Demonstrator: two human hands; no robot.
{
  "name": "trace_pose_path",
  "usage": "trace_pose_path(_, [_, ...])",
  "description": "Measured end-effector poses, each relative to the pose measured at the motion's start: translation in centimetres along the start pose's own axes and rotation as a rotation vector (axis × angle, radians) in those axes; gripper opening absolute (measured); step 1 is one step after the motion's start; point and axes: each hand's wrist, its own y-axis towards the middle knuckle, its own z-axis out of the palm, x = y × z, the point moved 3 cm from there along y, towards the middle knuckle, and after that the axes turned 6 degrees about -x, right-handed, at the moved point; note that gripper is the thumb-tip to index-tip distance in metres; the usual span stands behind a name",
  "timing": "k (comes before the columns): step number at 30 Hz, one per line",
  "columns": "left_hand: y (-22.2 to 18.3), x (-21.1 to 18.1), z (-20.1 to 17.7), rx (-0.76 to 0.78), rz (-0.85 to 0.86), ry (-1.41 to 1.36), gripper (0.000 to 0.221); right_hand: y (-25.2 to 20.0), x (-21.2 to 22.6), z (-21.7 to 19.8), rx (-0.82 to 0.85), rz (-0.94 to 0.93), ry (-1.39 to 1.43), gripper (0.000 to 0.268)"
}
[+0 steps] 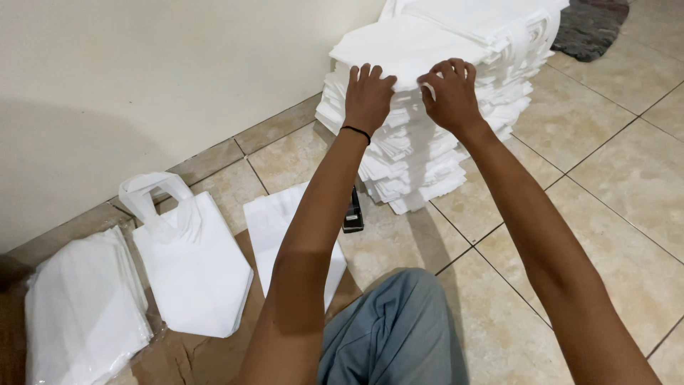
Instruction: The person gathers a stack of white bags, aligns them, and inserts them into a clear plastic sleeve while sitting on the floor.
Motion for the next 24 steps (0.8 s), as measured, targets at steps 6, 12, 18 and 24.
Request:
trace_pose_path(6, [0.1, 0.1, -10.8, -0.211, -0.188, -0.693, 0.018, 1.4, 4.2, -7.9, -0.192, 0.017, 0.11, 0.034])
trace_pose_path(12, [-2.6, 3.0, -25.4, -0.412, -0.12, -1.032, 0.039, 3.9, 10.8, -19.6, -0.525, 0.114, 0.29, 0.033])
trace_pose_path(18, [-7.5, 7.8, -32.0, -0.296, -0.721, -1.072, 0.046, 5.6, 13.3, -17.9, -0.331, 0.405, 0.984, 0.014])
trace_pose_path(24, [-17.7, 13.2, -26.6, 0.124, -1.384, -0.881, 0.052, 5.7, 18.5, -7.1, 0.138, 0.774, 0.968, 0.018])
